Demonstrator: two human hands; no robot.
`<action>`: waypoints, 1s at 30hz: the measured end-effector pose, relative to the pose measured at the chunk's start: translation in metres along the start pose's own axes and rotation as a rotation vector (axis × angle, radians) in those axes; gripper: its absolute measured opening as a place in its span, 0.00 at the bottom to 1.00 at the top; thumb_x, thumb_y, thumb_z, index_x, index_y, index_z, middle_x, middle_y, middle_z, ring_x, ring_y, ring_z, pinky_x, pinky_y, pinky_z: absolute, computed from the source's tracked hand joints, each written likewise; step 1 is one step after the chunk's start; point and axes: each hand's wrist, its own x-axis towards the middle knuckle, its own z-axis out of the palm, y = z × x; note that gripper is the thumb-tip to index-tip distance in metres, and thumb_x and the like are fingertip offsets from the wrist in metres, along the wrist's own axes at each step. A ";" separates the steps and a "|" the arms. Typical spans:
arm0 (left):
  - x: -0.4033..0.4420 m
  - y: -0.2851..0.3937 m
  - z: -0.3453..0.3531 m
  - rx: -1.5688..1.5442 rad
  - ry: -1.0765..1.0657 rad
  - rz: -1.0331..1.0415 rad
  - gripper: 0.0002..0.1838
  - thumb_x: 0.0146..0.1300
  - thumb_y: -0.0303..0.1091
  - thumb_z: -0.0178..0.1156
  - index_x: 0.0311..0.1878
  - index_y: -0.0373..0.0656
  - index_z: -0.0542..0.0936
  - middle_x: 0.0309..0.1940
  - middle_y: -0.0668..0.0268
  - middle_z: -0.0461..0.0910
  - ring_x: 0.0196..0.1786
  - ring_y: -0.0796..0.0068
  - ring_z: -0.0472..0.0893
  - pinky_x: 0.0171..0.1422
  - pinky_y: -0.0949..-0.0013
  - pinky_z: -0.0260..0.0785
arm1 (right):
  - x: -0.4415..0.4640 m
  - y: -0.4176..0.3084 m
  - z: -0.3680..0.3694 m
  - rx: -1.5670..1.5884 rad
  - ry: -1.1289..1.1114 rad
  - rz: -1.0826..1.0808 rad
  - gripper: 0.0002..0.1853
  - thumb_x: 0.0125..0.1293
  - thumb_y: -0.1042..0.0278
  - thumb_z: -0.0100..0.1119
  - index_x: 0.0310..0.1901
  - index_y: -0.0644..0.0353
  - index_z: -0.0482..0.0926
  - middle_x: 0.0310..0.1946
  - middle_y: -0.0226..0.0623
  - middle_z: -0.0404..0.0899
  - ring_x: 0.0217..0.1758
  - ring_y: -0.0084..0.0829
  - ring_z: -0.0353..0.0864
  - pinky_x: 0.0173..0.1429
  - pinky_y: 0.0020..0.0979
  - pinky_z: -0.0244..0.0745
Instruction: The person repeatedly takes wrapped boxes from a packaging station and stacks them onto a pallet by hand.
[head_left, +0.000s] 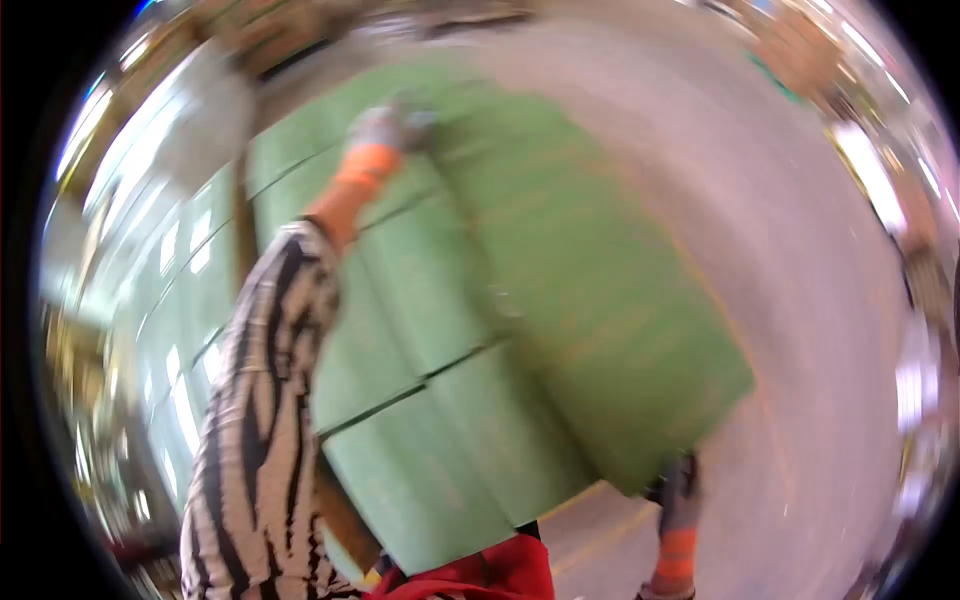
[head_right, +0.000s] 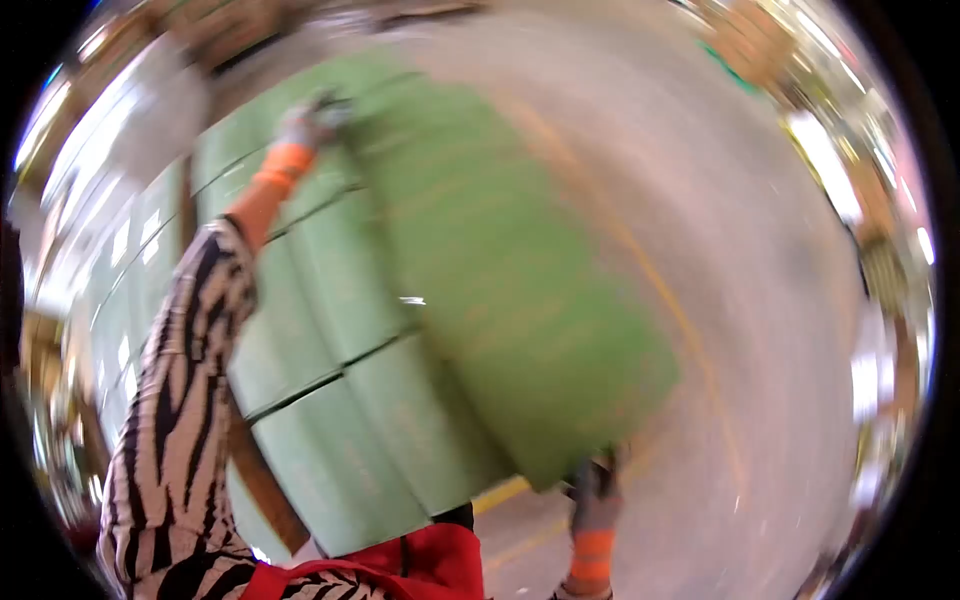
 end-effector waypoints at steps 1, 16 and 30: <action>-0.049 0.005 -0.029 -0.052 -0.020 0.089 0.16 0.56 0.38 0.62 0.47 0.42 0.80 0.38 0.53 0.82 0.37 0.63 0.80 0.41 0.60 0.73 | 0.004 0.007 -0.016 -0.030 0.046 -0.036 0.29 0.64 0.68 0.54 0.66 0.60 0.59 0.49 0.42 0.75 0.42 0.31 0.79 0.40 0.32 0.78; -0.873 -0.460 -0.607 1.013 -0.205 -0.984 0.63 0.36 0.69 0.67 0.74 0.53 0.49 0.74 0.54 0.44 0.76 0.51 0.43 0.74 0.37 0.30 | -0.504 0.043 0.146 -0.480 -0.683 -0.716 0.29 0.67 0.70 0.51 0.67 0.67 0.55 0.54 0.46 0.71 0.47 0.35 0.76 0.54 0.35 0.72; -1.085 -0.618 -0.696 0.382 0.403 -0.721 0.40 0.43 0.34 0.70 0.64 0.55 0.69 0.67 0.55 0.60 0.70 0.44 0.55 0.70 0.51 0.57 | -0.897 0.304 0.649 -0.629 -1.717 -0.348 0.40 0.66 0.58 0.57 0.73 0.49 0.45 0.73 0.44 0.47 0.75 0.38 0.48 0.72 0.42 0.52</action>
